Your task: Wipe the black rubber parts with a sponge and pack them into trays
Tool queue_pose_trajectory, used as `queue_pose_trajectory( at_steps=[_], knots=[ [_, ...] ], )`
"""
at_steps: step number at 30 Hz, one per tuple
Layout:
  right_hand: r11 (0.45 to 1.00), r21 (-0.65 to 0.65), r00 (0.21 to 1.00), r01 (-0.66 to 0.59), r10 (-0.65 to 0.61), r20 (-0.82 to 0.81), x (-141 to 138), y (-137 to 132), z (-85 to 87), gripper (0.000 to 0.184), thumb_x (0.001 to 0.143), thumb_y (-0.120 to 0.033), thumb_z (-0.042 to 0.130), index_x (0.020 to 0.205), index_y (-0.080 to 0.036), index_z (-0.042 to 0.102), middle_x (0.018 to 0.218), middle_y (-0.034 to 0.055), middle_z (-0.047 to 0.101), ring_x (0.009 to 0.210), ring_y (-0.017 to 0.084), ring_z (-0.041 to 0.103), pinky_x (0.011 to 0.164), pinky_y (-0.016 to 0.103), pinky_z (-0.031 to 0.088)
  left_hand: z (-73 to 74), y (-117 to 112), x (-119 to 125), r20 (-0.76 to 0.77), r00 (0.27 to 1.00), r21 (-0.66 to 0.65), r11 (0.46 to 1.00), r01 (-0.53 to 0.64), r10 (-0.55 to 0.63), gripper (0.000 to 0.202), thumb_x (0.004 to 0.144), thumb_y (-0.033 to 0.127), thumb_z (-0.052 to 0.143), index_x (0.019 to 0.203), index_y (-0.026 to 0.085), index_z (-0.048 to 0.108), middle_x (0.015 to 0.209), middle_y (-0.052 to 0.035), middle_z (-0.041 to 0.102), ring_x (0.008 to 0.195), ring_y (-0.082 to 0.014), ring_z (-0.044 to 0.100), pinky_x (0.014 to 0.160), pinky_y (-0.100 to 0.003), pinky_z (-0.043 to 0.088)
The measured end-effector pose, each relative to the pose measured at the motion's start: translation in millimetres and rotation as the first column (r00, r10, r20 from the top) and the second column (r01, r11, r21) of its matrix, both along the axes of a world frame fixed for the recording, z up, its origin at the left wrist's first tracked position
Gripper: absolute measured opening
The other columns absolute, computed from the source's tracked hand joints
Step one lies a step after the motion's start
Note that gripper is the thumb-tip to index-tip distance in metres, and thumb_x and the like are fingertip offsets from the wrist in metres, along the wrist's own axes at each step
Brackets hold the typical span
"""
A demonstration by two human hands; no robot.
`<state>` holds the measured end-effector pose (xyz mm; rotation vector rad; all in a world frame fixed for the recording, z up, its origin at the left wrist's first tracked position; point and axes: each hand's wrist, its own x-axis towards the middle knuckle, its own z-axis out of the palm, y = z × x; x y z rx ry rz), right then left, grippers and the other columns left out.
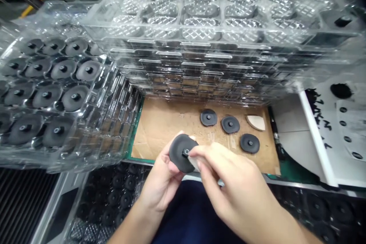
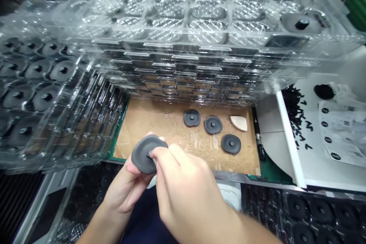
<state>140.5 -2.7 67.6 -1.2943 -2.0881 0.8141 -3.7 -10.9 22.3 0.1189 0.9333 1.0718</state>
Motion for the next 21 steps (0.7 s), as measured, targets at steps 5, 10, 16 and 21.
queue_pose_trajectory(
  at_steps=[5, 10, 16, 21],
  knots=[
    [0.974, 0.223, 0.998, -0.047, 0.055, -0.03, -7, 19, -12.6, 0.025, 0.089, -0.009, 0.042, 0.1, -0.012, 0.064, 0.082, 0.008, 0.066, 0.068, 0.017, 0.057, 0.06, 0.03, 0.042, -1.3, -3, 3, 0.08, 0.997, 0.045, 0.999, -0.011, 0.007, 0.052, 0.057, 0.024, 0.084, 0.106, 0.024, 0.069, 0.1, 0.0002, 0.072, 0.091, -0.0123, 0.065, 0.081, -0.015, 0.049],
    [0.958, 0.183, 0.926, -0.223, 0.267, -0.268, 14, 50, -33.0, 0.025, 0.089, -0.012, 0.048, 0.099, -0.023, 0.068, 0.083, 0.0008, 0.068, 0.07, 0.013, 0.056, 0.068, 0.029, 0.042, -4.2, -7, 3, 0.217, 0.97, 0.069, 0.993, 0.094, -0.107, 0.053, 0.057, 0.037, 0.082, 0.104, 0.017, 0.069, 0.102, -0.0052, 0.071, 0.089, -0.0174, 0.067, 0.082, -0.022, 0.052],
    [0.911, -0.338, 0.932, 0.238, -0.312, -0.185, 27, 10, -83.7, 0.022, 0.089, -0.03, 0.052, 0.102, -0.019, 0.066, 0.094, 0.0052, 0.069, 0.072, 0.014, 0.061, 0.063, 0.026, 0.049, -4.8, -5, -2, 0.315, 0.946, 0.0, 0.996, 0.087, -0.083, 0.052, 0.055, 0.034, 0.083, 0.104, 0.022, 0.069, 0.101, -0.0035, 0.073, 0.091, -0.0229, 0.069, 0.081, -0.029, 0.054],
    [0.907, -0.376, 0.954, 0.19, -0.261, -0.147, 24, -13, -121.8, 0.019, 0.084, -0.027, 0.053, 0.085, -0.017, 0.069, 0.08, 0.005, 0.072, 0.075, 0.019, 0.067, 0.066, 0.03, 0.052, -7.2, -4, -4, 0.342, 0.934, 0.003, 0.994, 0.112, -0.107, 0.057, 0.053, 0.035, 0.084, 0.106, 0.023, 0.068, 0.102, -0.0038, 0.073, 0.09, -0.0218, 0.069, 0.082, -0.028, 0.054]
  ],
)
